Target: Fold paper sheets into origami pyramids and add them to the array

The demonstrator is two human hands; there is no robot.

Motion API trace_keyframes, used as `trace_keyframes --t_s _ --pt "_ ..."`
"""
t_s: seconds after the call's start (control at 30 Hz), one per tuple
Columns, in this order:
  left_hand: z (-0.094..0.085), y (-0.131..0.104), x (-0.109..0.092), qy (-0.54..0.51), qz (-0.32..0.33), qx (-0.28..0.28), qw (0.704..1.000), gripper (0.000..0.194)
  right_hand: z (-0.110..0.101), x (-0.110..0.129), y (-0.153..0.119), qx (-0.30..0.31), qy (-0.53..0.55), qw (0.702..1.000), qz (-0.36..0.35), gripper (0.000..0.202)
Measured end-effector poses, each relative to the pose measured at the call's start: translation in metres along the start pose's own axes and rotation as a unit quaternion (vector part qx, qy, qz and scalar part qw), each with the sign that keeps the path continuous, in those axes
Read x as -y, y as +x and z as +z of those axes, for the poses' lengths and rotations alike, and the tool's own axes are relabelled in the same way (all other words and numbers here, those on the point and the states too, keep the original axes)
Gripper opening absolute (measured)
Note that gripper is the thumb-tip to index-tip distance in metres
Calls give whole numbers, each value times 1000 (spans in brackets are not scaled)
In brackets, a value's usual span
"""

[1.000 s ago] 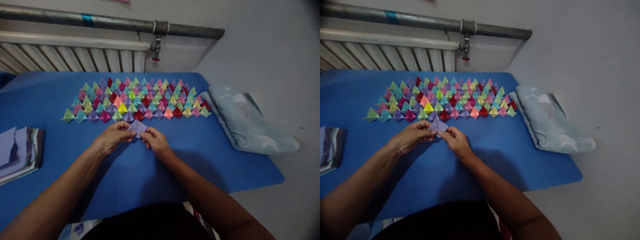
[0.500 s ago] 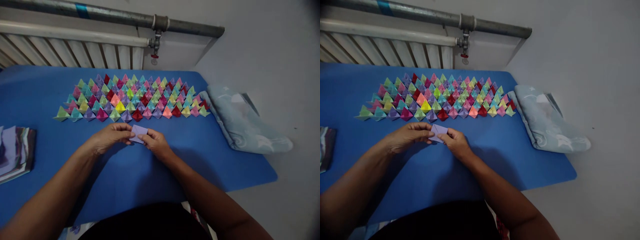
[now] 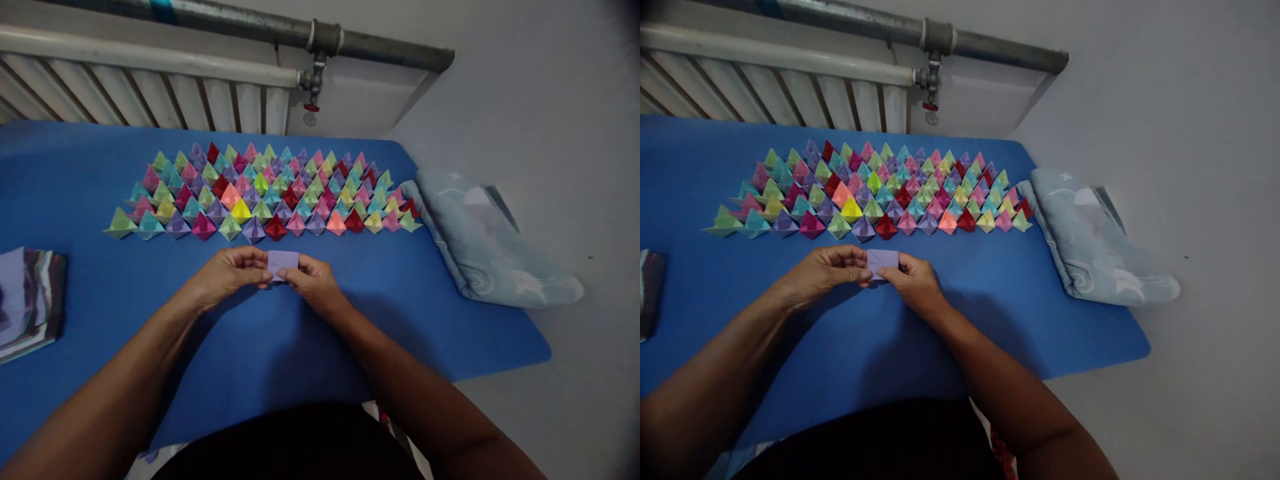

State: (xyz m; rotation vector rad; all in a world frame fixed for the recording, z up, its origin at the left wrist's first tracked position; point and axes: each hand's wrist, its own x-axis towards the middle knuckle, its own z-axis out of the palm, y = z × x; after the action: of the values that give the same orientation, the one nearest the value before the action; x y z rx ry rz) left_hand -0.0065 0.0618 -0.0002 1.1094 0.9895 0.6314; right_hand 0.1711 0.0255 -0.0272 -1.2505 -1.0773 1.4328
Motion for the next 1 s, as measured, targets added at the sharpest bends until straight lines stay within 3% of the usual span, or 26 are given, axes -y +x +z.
trace_keyframes --t_s 0.17,0.33,0.43,0.5,0.57,0.63,0.73,0.83,0.9,1.0 --pt "-1 0 -1 24 -10 -3 1000 30 1 -1 2 6 -15 1000 2 23" --pt "-2 -2 0 70 38 -57 995 26 2 -2 1 30 -68 997 -11 23" --pt "-5 -3 1 112 70 -48 990 24 0 -5 0 8 -158 985 -71 17" --pt "-6 -4 3 161 109 -39 980 21 -1 -8 -1 -19 -267 950 -160 15" --pt "-7 -3 6 244 172 -39 954 16 -3 -10 -1 -24 -370 894 -250 16" --pt "-8 0 9 350 244 -40 904 10 -5 -10 -1 -9 -443 842 -307 18" --pt "-8 2 15 491 319 -50 809 14 -7 -9 -1 7 -525 783 -335 20" --pt "-8 -3 23 590 336 -77 731 20 -6 -7 -3 27 -585 738 -334 21" --pt "-9 -12 27 626 333 -77 700 21 -5 -7 -5 47 -613 715 -332 22" --pt "-10 -29 35 627 341 -85 695 22 -3 -8 -10 77 -632 696 -333 26"
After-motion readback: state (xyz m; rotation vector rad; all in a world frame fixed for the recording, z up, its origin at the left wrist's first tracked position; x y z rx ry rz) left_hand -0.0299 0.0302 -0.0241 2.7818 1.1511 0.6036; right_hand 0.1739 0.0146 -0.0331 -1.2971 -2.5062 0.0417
